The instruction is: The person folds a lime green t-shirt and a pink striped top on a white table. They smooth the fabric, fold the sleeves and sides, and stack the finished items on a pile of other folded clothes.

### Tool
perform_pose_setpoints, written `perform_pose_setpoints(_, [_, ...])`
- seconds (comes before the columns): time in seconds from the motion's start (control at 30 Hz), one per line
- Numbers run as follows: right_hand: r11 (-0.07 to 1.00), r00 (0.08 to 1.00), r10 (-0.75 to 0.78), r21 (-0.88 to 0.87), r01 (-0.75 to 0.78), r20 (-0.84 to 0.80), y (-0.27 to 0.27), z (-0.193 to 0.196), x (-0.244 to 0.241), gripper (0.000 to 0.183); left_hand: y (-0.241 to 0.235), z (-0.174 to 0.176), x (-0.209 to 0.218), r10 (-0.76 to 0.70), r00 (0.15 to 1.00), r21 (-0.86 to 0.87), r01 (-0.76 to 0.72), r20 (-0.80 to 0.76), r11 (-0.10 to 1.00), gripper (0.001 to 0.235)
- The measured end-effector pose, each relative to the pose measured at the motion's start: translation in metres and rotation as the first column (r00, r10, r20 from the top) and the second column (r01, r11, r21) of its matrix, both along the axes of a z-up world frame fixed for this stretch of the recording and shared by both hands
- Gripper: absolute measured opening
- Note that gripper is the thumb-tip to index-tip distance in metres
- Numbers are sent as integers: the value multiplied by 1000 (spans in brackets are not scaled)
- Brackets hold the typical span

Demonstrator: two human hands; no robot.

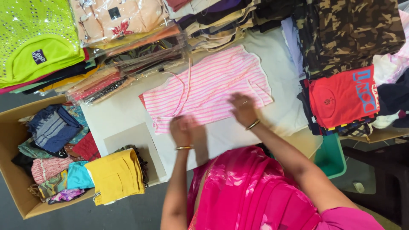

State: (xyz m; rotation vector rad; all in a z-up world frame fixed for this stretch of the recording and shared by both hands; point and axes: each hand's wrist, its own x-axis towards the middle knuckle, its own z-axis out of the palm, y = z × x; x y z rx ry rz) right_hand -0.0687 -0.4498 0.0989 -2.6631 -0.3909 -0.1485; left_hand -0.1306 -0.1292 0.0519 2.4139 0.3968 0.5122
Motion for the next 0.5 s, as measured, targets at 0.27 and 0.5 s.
perform_pose_setpoints(0.27, [947,963,268,-174,-270,-38,0,-49,2,69,-47,42,22,-342,639,74,531,-689,844,78])
perform_pose_setpoints(0.5, [988,999,-37,-153,33,-23,-93,-29,20,69,49,-48,-23,-183,887,367,354,-425,860,62])
